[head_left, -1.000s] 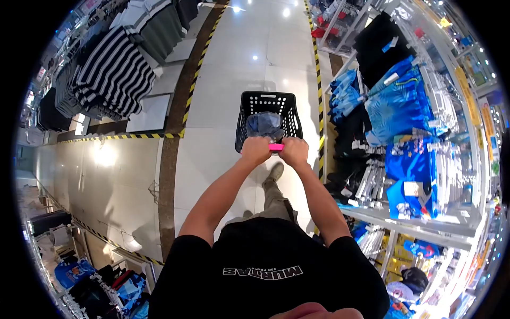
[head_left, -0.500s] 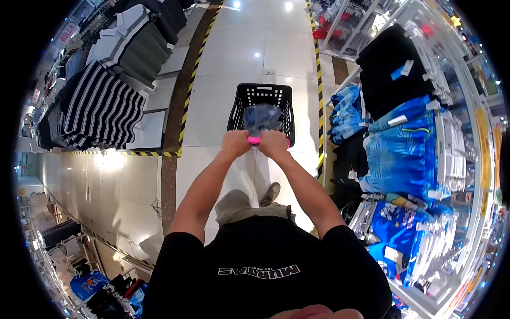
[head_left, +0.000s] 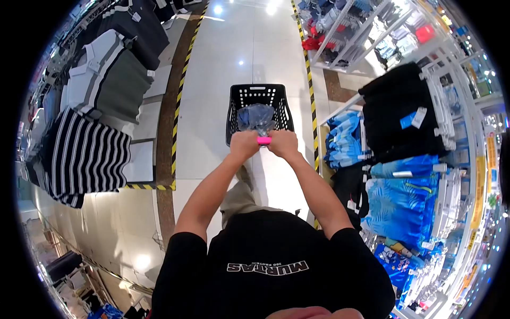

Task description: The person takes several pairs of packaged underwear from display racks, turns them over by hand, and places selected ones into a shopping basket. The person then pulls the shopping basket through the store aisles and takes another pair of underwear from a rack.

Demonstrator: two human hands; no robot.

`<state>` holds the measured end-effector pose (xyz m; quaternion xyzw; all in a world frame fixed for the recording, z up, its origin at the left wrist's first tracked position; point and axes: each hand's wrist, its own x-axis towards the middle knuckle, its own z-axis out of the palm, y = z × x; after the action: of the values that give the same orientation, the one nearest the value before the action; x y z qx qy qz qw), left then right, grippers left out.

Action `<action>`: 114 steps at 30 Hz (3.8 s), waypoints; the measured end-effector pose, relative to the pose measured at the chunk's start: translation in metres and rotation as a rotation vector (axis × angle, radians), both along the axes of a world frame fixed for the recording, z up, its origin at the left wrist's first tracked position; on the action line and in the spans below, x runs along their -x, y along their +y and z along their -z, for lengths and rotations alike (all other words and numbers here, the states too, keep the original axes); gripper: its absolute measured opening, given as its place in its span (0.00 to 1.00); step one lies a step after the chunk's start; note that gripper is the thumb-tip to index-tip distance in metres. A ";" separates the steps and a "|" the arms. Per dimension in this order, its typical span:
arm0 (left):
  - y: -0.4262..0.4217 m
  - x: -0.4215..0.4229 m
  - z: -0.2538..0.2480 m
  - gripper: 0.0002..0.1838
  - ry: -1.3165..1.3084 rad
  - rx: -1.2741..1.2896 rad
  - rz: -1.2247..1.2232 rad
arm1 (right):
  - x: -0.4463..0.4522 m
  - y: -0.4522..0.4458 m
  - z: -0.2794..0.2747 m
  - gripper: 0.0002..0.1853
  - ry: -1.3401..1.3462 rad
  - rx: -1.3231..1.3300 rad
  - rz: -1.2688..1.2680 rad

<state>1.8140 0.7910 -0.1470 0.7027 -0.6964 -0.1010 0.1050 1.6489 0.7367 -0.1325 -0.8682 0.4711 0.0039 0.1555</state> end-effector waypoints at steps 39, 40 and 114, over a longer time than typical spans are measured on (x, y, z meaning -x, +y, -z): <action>-0.629 -0.187 -0.010 0.11 -0.032 -0.071 0.013 | -0.180 -0.615 0.025 0.12 -0.315 0.095 -0.007; -0.643 -0.191 -0.012 0.10 -0.046 -0.080 0.004 | -0.184 -0.630 0.024 0.12 -0.321 0.080 -0.011; -1.842 -0.460 0.061 0.11 0.005 -0.071 0.164 | -0.434 -1.815 0.064 0.14 -0.144 -0.036 0.170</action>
<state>2.2737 -1.0510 -0.2080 0.6462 -0.7474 -0.1356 0.0733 2.0828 -1.0788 -0.1969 -0.8202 0.5306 -0.0632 0.2044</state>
